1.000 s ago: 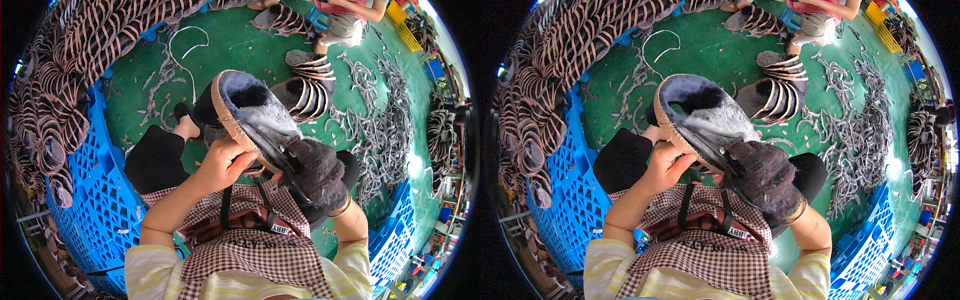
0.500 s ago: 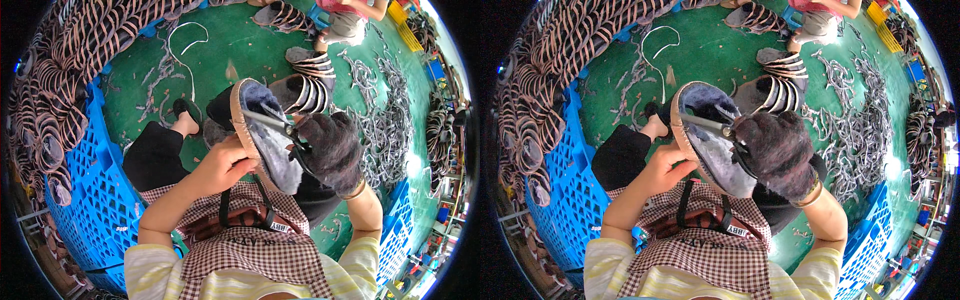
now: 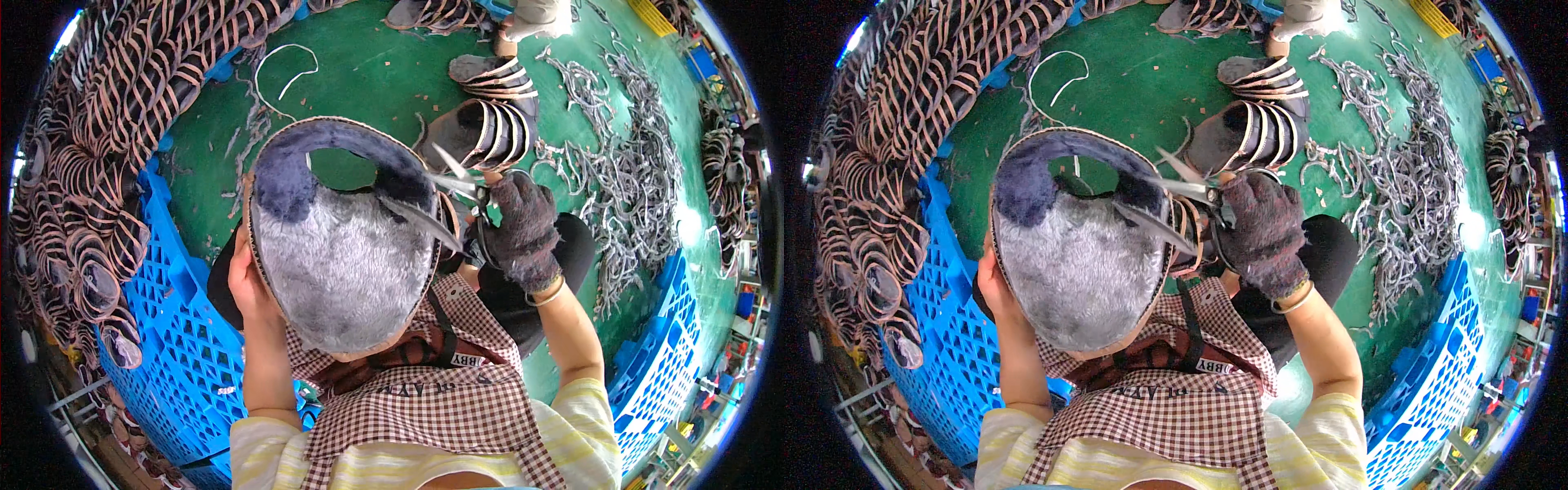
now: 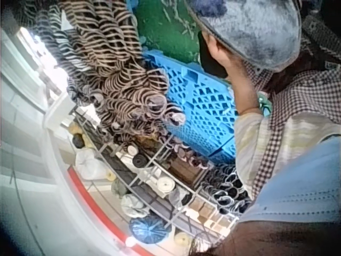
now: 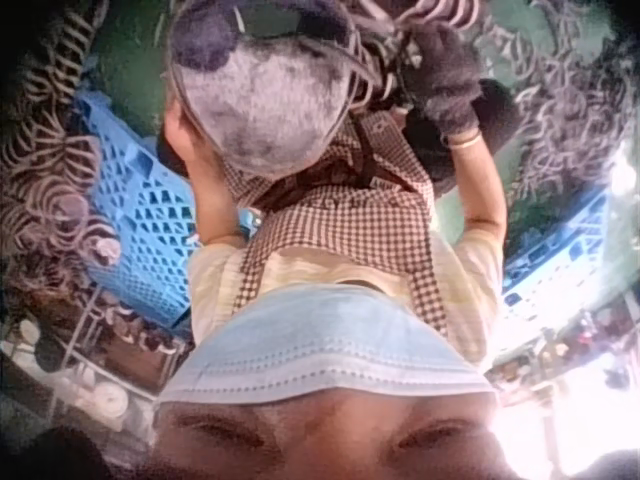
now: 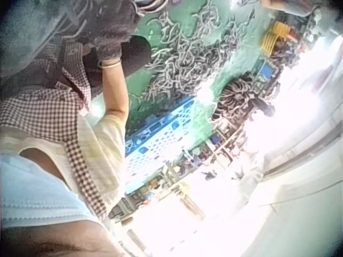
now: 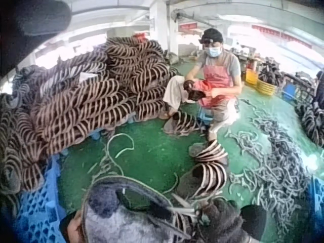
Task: Trim excess material from slipper uppers using scissors.
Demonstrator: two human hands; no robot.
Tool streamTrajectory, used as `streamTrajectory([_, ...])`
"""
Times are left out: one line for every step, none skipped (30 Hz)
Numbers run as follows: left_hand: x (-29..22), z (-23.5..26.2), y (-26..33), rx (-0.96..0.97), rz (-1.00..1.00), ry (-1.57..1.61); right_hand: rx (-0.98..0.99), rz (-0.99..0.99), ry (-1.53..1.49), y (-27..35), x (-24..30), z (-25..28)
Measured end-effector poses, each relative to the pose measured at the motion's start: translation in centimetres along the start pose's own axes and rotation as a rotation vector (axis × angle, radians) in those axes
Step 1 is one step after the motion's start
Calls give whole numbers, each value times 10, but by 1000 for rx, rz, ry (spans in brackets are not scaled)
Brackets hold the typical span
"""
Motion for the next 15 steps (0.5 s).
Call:
streamTrajectory([2,1,1,5,5,14,-51,61,62,3,3,0])
streamTrajectory([3,-1,4,11,9,13,-54,56,65,4,2,1])
streamTrajectory([2,-3,6,-16,0,-26,-65,73,112,3,5,4])
streamTrajectory([0,-3,9,-43,-11,-65,-76,91,157,0,9,6])
streamTrajectory([1,-3,12,-39,-11,-67,-56,100,162,-3,11,7])
streamTrajectory([2,-7,16,39,-12,-32,-60,99,162,-7,14,11])
streamTrajectory([2,-13,17,115,-16,3,-61,129,183,-12,20,13])
streamTrajectory([1,-15,18,117,-19,1,-63,159,203,-15,24,14])
streamTrajectory([0,-18,18,111,-16,-9,-73,194,201,-18,24,13])
streamTrajectory([-1,-21,18,103,-12,-19,-77,196,199,-21,24,13])
streamTrajectory([-3,-25,18,104,-15,-21,-65,195,160,-23,25,13])
streamTrajectory([-6,-26,17,67,-27,-54,-52,195,121,-26,26,13])
streamTrajectory([-8,-26,17,28,-38,-87,-29,156,140,-27,23,14])
streamTrajectory([-10,-27,18,27,-41,-87,-30,159,138,-28,22,15])
streamTrajectory([-11,-28,18,20,-48,-83,-84,218,120,-28,25,20])
Point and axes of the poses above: each hand's wrist, its own y-axis away from the middle knuckle, its own z-axis out of the back of the hand, x = y × z, the point moved 8 cm from there along -y, towards the middle knuckle, and after that the axes turned 13 degrees about -y, right-handed, at the moved point
